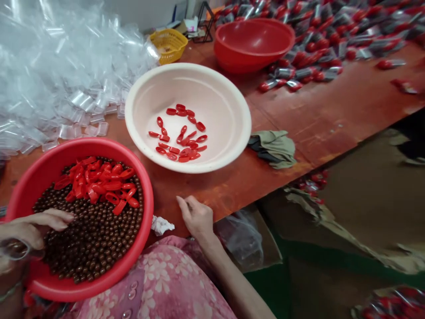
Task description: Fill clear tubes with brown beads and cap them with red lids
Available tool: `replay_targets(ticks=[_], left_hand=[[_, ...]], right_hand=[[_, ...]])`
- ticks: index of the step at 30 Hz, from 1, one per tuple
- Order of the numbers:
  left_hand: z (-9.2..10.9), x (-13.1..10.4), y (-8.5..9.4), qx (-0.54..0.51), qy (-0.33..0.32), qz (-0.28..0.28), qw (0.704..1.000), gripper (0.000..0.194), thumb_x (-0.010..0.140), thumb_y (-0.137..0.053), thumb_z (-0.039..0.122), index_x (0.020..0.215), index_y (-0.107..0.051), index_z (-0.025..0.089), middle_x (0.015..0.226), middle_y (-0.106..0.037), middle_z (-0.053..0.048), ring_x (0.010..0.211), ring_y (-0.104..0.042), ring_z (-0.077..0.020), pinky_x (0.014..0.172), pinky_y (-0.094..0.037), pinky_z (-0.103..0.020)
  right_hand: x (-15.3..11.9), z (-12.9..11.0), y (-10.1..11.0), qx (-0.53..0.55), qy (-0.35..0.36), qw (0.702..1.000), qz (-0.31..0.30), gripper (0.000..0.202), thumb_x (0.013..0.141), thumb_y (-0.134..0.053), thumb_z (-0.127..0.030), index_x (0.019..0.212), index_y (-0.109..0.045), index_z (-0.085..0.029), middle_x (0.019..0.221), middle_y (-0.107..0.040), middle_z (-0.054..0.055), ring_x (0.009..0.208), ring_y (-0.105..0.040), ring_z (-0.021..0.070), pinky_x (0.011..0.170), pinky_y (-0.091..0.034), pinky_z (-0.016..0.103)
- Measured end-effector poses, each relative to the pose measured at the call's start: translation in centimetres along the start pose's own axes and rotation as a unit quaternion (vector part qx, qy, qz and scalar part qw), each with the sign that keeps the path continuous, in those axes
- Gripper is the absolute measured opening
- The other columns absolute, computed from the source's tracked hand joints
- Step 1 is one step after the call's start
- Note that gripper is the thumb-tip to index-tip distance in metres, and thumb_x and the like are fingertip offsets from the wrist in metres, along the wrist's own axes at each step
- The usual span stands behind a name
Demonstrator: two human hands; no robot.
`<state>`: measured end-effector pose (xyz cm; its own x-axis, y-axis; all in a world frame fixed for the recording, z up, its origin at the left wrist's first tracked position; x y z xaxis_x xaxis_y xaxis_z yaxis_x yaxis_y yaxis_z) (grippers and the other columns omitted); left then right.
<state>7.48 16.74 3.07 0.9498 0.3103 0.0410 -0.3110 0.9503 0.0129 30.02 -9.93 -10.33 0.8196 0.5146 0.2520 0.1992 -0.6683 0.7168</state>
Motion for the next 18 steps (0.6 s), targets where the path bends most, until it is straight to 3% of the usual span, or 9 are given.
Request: replay_targets(ticks=[2,6,8,10,13,18], left_hand=[[0.2,0.4,-0.7,0.011,-0.009,-0.025,1.000,0.022,0.082,-0.061,0.034,0.095,-0.071,0.019,0.110,-0.070,-0.010,0.114,-0.058,-0.0353,0.103,-0.040,-0.051],[0.2,0.5,-1.2,-0.007,-0.025,-0.028,0.999,0.022,0.082,-0.063,0.035,0.092,-0.070,0.017,0.105,-0.071,-0.012,0.108,-0.061,-0.0345,0.099,-0.043,-0.050],[0.0,0.1,-1.2,-0.027,-0.019,0.002,0.999,0.021,0.083,-0.063,0.033,0.095,-0.070,0.016,0.103,-0.072,-0.012,0.104,-0.063,-0.0326,0.096,-0.045,-0.048],[-0.2,-0.5,-1.3,-0.050,0.000,0.032,0.998,0.020,0.086,-0.062,0.030,0.098,-0.069,0.016,0.102,-0.072,-0.012,0.099,-0.065,-0.0289,0.091,-0.048,-0.043],[-0.3,-1.2,-1.7,-0.073,0.034,0.091,0.993,0.018,0.090,-0.059,0.025,0.103,-0.068,0.018,0.101,-0.072,-0.010,0.092,-0.068,-0.0235,0.084,-0.053,-0.035],[-0.3,-1.8,-1.9,-0.070,0.041,0.195,0.977,0.017,0.089,-0.063,0.026,0.101,-0.070,0.016,0.091,-0.071,-0.007,0.084,-0.067,-0.0174,0.078,-0.053,-0.027]], right_hand=[[1.3,-3.2,1.3,0.059,0.014,0.998,0.005,0.044,0.099,-0.041,-0.033,0.057,-0.042,-0.020,0.045,-0.034,-0.008,0.038,-0.035,0.0061,0.038,-0.030,0.019],[4.2,-11.4,3.0,0.163,0.107,0.980,-0.041,0.031,0.094,-0.052,-0.033,0.065,-0.053,-0.020,0.050,-0.047,-0.006,0.043,-0.043,0.0073,0.043,-0.036,0.020],[5.1,-15.4,2.8,0.216,0.210,0.948,-0.104,0.025,0.092,-0.056,-0.027,0.068,-0.055,-0.020,0.054,-0.052,-0.005,0.046,-0.047,0.0076,0.047,-0.039,0.020],[5.1,-18.1,1.4,0.214,0.305,0.900,-0.225,0.019,0.093,-0.055,-0.024,0.074,-0.059,-0.019,0.060,-0.059,-0.003,0.051,-0.054,0.0086,0.051,-0.042,0.020],[4.8,-19.4,-1.2,0.138,0.362,0.846,-0.367,0.013,0.095,-0.052,-0.021,0.089,-0.063,-0.019,0.075,-0.065,0.001,0.065,-0.062,0.0126,0.062,-0.048,0.023],[6.4,-21.0,-4.8,0.022,0.383,0.862,-0.332,0.019,0.092,-0.054,-0.020,0.108,-0.062,-0.017,0.103,-0.065,0.011,0.092,-0.063,0.0228,0.080,-0.052,0.035]])
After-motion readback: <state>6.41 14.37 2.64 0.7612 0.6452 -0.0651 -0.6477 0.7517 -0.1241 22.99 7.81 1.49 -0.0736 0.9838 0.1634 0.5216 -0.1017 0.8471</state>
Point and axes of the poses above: each hand's wrist, its own x-axis towards the middle knuckle, its own y-axis out of the back of the hand, z = x × y, the point moved 5 cm from there along x, towards the middle knuckle
